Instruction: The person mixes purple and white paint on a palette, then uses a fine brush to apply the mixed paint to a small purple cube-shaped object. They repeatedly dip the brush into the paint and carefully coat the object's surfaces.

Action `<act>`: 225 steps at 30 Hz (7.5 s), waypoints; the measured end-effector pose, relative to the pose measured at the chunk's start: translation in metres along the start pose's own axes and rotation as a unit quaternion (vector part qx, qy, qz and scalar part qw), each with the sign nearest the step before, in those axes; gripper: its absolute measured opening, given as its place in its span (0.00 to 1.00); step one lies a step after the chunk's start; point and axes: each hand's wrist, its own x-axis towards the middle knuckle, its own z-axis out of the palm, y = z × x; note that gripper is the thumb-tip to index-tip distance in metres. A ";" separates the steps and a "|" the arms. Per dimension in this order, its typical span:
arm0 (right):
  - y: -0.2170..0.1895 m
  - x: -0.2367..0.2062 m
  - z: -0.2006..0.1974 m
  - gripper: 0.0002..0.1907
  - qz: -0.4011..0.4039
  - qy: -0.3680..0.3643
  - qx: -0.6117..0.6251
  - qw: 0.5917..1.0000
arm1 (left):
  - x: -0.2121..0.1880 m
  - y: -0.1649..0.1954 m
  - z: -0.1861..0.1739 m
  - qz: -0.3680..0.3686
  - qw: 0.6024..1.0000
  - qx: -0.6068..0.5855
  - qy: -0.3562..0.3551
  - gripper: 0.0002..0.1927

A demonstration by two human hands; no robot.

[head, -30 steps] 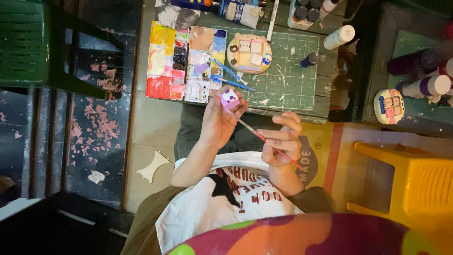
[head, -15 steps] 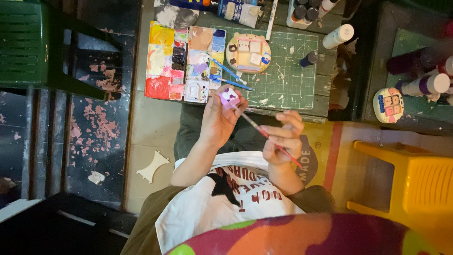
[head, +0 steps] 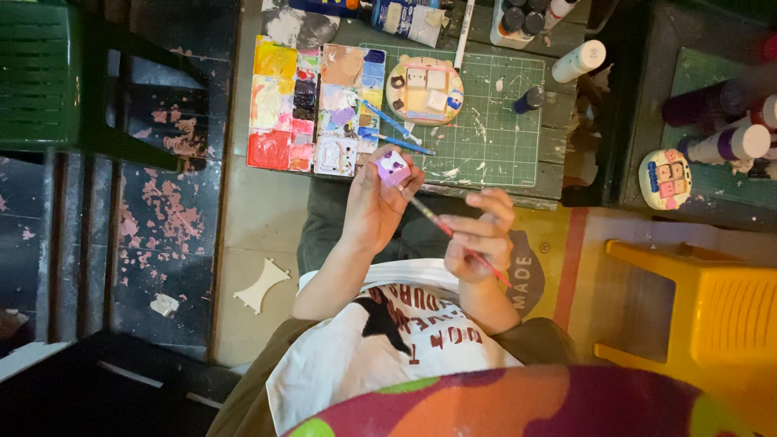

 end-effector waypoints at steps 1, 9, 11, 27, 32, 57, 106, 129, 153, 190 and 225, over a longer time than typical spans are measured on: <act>0.000 -0.001 0.000 0.09 0.006 0.006 -0.001 1.000 | 0.000 0.000 0.000 0.002 1.000 0.000 -0.001 0.27; 0.001 -0.007 0.000 0.09 0.005 0.011 0.008 1.000 | 0.000 0.000 -0.003 0.001 1.000 -0.002 0.009 0.26; 0.002 -0.007 0.000 0.09 0.017 0.031 0.006 0.999 | 0.000 0.000 -0.003 -0.002 1.000 -0.007 0.004 0.26; 0.004 -0.013 -0.005 0.08 -0.003 -0.003 -0.014 1.000 | -0.003 -0.001 -0.003 -0.009 1.000 -0.018 -0.005 0.26; 0.002 -0.015 -0.002 0.09 0.016 0.025 -0.007 1.000 | -0.003 -0.001 0.000 -0.004 1.000 -0.009 -0.011 0.26; -0.001 -0.011 0.004 0.08 0.017 0.032 -0.011 0.999 | -0.002 -0.001 -0.001 0.004 1.000 -0.003 -0.011 0.27; 0.004 -0.015 0.001 0.07 -0.015 0.020 -0.005 1.000 | -0.002 0.003 0.004 -0.011 1.000 -0.019 0.015 0.28; -0.008 -0.015 -0.011 0.11 0.039 0.052 -0.033 0.997 | -0.002 -0.002 -0.004 0.010 1.000 -0.006 0.012 0.27; -0.108 -0.044 -0.056 0.07 -0.015 0.014 -0.027 0.999 | -0.099 -0.020 0.029 -0.006 0.997 0.024 -0.073 0.26; -0.103 -0.053 -0.051 0.08 -0.025 0.032 -0.067 0.997 | -0.099 -0.020 0.024 -0.018 0.998 0.014 -0.067 0.26; -0.111 -0.041 -0.062 0.13 0.035 0.161 0.033 0.986 | -0.105 -0.015 0.026 0.076 0.980 0.135 -0.128 0.28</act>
